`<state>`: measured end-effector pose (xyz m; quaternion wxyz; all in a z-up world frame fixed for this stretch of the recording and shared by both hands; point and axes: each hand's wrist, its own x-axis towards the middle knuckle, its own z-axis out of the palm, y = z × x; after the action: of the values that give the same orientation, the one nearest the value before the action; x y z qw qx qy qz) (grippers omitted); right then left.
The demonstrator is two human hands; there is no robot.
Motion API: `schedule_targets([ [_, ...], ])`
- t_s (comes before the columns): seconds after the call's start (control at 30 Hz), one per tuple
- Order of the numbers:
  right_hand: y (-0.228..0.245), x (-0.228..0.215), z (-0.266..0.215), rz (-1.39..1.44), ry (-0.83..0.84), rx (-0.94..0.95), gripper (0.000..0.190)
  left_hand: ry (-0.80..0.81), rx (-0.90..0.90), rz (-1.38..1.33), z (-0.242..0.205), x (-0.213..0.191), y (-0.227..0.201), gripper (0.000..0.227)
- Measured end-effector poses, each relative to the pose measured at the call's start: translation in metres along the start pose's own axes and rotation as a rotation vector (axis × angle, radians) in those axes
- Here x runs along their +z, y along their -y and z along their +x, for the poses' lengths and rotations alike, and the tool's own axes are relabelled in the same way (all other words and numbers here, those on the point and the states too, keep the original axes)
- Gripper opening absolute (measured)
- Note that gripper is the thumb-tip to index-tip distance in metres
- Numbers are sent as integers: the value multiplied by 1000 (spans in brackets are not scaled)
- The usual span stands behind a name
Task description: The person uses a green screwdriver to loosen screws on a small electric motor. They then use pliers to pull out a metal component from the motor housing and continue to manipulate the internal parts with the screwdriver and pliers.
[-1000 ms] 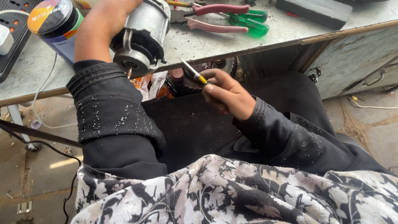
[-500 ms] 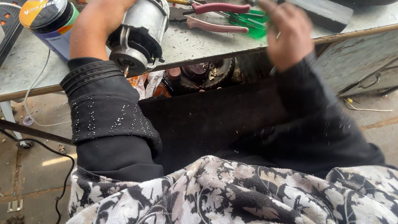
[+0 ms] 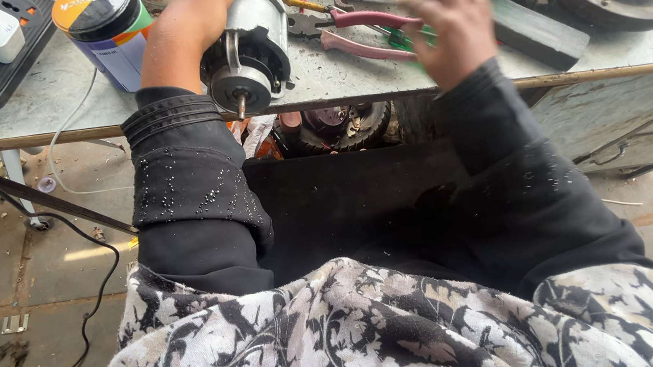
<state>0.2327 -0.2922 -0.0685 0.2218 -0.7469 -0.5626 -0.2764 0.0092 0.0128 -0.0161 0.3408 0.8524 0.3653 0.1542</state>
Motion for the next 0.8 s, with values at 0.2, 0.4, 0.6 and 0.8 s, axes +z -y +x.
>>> schedule_targets([
  [0.2,75,4,5,18,85,-153,30,-61,-25,35,-8,7,-9,77],
  [0.4,68,4,10,-87,-5,-92,40,-77,-44,24,-9,11,-11,77],
  [0.6,30,9,17,30,145,116,37,-39,-48,63,-6,8,-13,81],
  [0.8,19,29,32,-54,196,118,48,-24,-75,80,-1,12,-8,82],
])
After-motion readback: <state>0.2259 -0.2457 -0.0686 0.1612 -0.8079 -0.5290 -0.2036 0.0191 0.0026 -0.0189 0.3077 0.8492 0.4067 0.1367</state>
